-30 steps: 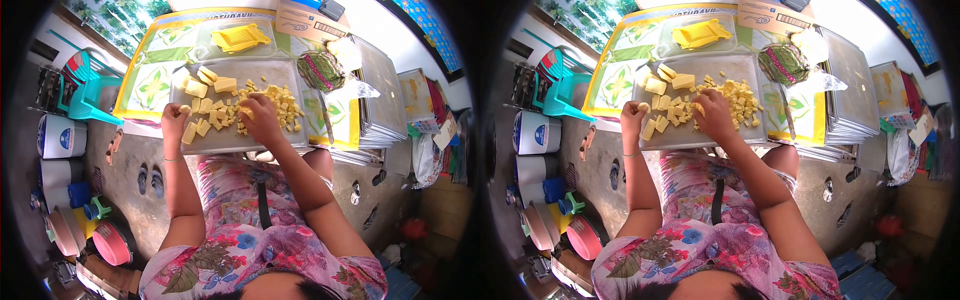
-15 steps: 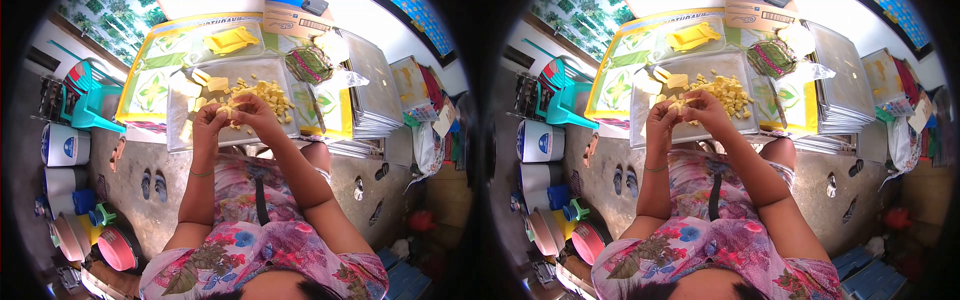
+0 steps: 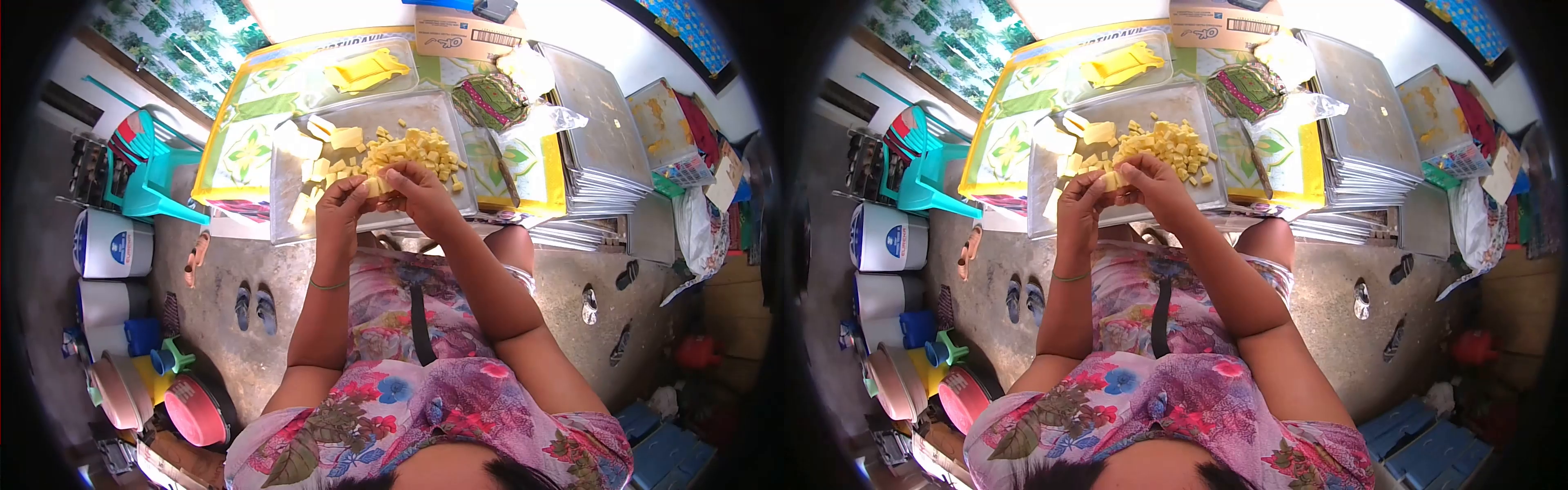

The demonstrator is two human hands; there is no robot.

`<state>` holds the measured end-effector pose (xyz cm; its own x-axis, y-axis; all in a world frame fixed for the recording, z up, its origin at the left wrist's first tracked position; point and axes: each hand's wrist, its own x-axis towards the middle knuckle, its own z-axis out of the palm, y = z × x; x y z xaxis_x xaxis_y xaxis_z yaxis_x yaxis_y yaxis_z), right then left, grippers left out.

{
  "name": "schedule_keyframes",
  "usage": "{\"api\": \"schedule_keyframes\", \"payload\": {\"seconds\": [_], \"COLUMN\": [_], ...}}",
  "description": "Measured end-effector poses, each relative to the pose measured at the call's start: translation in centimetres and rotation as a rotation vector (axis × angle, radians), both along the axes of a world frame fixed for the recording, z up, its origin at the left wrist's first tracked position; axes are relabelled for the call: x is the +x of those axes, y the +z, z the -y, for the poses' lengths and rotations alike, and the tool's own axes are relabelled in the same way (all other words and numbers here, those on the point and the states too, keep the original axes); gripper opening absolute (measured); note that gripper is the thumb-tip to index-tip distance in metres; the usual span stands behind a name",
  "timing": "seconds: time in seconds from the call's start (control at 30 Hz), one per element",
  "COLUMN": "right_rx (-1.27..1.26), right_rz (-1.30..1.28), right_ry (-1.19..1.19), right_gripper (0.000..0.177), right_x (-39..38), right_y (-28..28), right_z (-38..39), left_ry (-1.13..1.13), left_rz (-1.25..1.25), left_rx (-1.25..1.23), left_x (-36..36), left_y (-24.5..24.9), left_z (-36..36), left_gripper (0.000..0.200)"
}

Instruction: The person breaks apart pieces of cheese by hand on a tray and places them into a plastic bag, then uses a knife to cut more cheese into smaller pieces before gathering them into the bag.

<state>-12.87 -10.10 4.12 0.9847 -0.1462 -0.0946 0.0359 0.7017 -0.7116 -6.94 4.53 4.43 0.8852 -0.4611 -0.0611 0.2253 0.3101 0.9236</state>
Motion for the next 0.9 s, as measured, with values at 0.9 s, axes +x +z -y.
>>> {"api": "schedule_keyframes", "payload": {"seconds": [0.9], "right_rx": [-0.178], "right_rz": [-0.002], "right_ry": [0.012], "right_gripper": [0.032], "right_x": [-0.3], "right_y": [-2.3], "right_z": [0.5], "left_ry": [-0.096], "left_rz": [-0.232], "left_rx": [-0.106], "left_x": [-0.3], "left_y": [-2.1], "left_z": [0.0], "left_gripper": [0.018]}}
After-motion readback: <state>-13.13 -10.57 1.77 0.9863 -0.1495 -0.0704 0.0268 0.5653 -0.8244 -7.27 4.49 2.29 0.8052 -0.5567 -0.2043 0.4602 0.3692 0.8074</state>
